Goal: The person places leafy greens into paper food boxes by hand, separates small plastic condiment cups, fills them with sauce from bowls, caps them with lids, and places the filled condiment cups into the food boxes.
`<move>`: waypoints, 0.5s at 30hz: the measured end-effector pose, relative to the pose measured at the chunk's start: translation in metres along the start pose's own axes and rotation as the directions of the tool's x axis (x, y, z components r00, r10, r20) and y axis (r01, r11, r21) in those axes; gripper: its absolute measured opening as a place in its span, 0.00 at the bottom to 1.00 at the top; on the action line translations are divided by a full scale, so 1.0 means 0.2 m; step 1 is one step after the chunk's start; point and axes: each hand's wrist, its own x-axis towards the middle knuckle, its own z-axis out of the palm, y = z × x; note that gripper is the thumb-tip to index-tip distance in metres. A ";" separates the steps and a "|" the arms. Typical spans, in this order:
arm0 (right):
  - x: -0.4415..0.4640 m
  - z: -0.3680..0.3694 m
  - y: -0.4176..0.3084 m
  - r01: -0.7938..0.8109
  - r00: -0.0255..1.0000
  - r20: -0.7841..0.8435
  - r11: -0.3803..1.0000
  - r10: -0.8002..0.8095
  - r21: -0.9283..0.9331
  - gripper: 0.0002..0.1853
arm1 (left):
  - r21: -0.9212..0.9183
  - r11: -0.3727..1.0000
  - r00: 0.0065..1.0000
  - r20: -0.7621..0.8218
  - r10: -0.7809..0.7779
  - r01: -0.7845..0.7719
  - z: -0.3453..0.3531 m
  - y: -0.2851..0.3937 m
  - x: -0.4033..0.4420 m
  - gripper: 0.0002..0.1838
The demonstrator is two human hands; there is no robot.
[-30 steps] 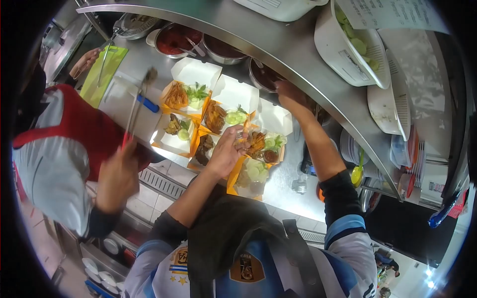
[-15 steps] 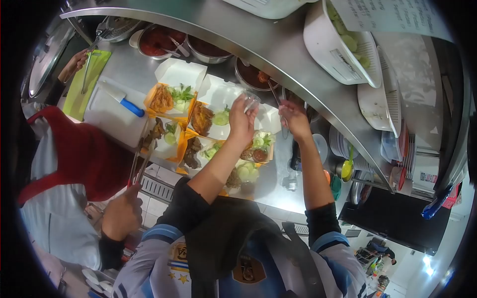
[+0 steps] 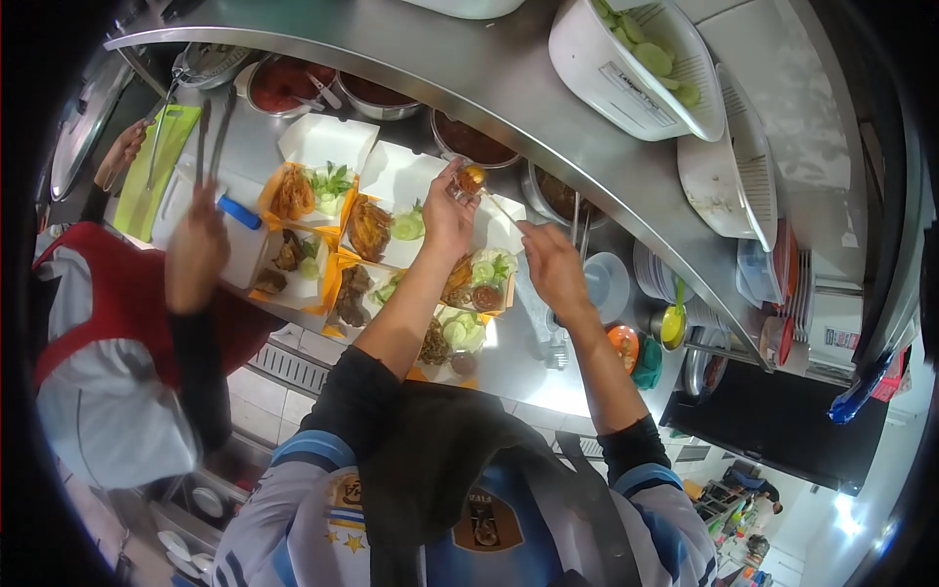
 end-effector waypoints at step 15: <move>0.78 0.39 0.30 -0.021 0.999 0.033 0.962 0.031 -0.272 0.12 | -0.019 0.999 0.999 -0.007 -0.032 0.032 -0.16 0.20 -0.15 0.24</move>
